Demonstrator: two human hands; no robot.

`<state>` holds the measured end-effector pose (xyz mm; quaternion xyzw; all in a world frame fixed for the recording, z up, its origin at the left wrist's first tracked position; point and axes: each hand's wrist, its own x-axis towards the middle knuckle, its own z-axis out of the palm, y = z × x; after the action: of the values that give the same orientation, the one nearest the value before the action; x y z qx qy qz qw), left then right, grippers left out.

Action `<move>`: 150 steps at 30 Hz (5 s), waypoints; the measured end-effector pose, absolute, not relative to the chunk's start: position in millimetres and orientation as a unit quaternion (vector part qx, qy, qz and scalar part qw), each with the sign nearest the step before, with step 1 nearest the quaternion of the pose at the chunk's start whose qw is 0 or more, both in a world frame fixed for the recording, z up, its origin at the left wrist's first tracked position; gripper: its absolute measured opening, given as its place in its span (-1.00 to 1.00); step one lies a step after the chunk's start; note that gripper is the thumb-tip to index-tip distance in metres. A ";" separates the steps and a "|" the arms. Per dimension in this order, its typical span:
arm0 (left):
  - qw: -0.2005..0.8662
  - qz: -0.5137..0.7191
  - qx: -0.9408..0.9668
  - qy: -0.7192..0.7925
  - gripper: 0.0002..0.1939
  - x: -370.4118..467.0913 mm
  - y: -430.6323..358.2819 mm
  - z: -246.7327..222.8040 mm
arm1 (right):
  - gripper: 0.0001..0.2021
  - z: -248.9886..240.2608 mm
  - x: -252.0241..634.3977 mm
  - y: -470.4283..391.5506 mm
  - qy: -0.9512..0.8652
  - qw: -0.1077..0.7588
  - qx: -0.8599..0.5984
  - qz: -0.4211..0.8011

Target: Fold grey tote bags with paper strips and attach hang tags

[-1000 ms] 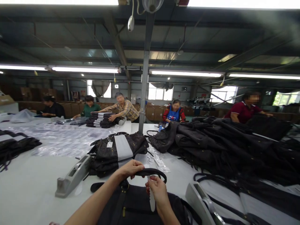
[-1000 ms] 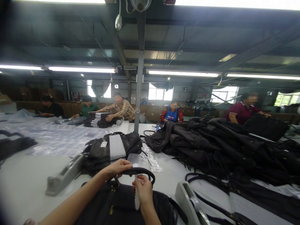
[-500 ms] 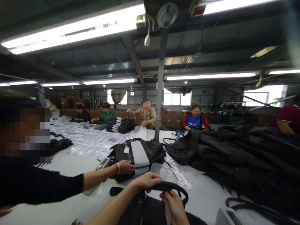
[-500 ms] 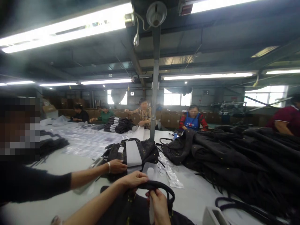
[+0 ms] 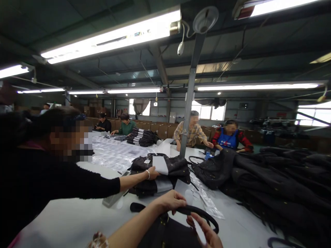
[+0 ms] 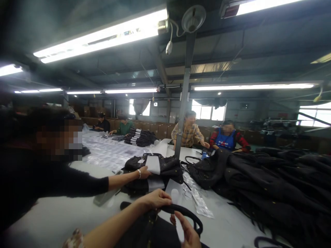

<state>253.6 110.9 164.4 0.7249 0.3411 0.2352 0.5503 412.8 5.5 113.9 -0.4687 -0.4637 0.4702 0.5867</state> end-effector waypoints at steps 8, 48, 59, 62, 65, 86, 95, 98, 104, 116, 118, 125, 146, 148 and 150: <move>0.578 0.240 0.714 0.313 -0.75 256.4 105.9 158.7 | -0.61 114.9 404.3 5.1 -0.532 0.552 -0.591 0.251; 0.560 0.514 0.595 0.260 -0.61 288.4 86.4 155.8 | -0.60 162.2 386.3 45.4 -0.425 0.578 -0.624 0.309; 0.373 0.523 0.692 0.328 -0.75 288.7 65.8 165.7 | -0.51 151.6 389.7 43.5 -0.401 0.625 -0.610 0.277; 0.382 0.532 0.681 0.327 -0.77 287.3 66.9 168.3 | -0.49 153.8 388.7 42.4 -0.387 0.653 -0.533 0.374; 0.389 0.530 0.683 0.319 -0.76 284.5 67.6 172.2 | -0.50 157.0 388.8 40.3 -0.370 0.666 -0.459 0.456; 0.553 0.372 0.669 0.329 -0.68 287.3 107.4 191.4 | -0.74 165.7 402.3 38.8 -0.562 0.618 -0.544 0.073; 0.397 0.450 0.721 0.347 -0.92 291.2 118.5 201.6 | -0.78 157.2 419.4 53.2 -0.674 0.544 -0.500 -0.028; 0.340 0.490 0.716 0.363 -0.89 290.7 127.3 208.9 | -0.75 157.4 421.9 52.2 -0.720 0.492 -0.486 -0.066; 0.316 0.516 0.715 0.352 -0.88 292.0 152.7 221.8 | -0.73 165.4 428.6 67.7 -0.680 0.518 -0.519 0.032; 0.417 0.420 0.755 0.282 -0.63 292.7 184.5 203.6 | -0.62 194.7 430.7 139.8 -0.641 0.536 -0.500 0.228; 0.431 0.385 0.769 0.273 -0.65 293.5 184.2 192.5 | -0.64 194.6 434.1 144.4 -0.630 0.537 -0.501 0.252; 0.438 0.305 0.797 0.281 -0.63 304.1 184.4 175.0 | -0.59 200.6 444.5 160.0 -0.579 0.563 -0.525 0.266; 0.120 0.241 0.831 0.487 -0.42 335.0 170.5 52.5 | -0.73 38.2 526.4 229.3 -0.560 0.334 -0.749 0.116; 0.160 0.168 0.855 0.465 -0.37 334.3 127.0 12.2 | -0.73 25.8 527.5 241.8 -0.563 0.317 -0.753 0.125; 0.178 0.128 0.862 0.456 -0.43 331.7 99.5 -16.6 | -0.71 15.1 524.8 254.7 -0.572 0.303 -0.751 0.132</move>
<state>331.7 99.5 -16.6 0.8625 0.4564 0.1275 0.1777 524.8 254.7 15.1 -0.7507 -0.5718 0.1324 0.3033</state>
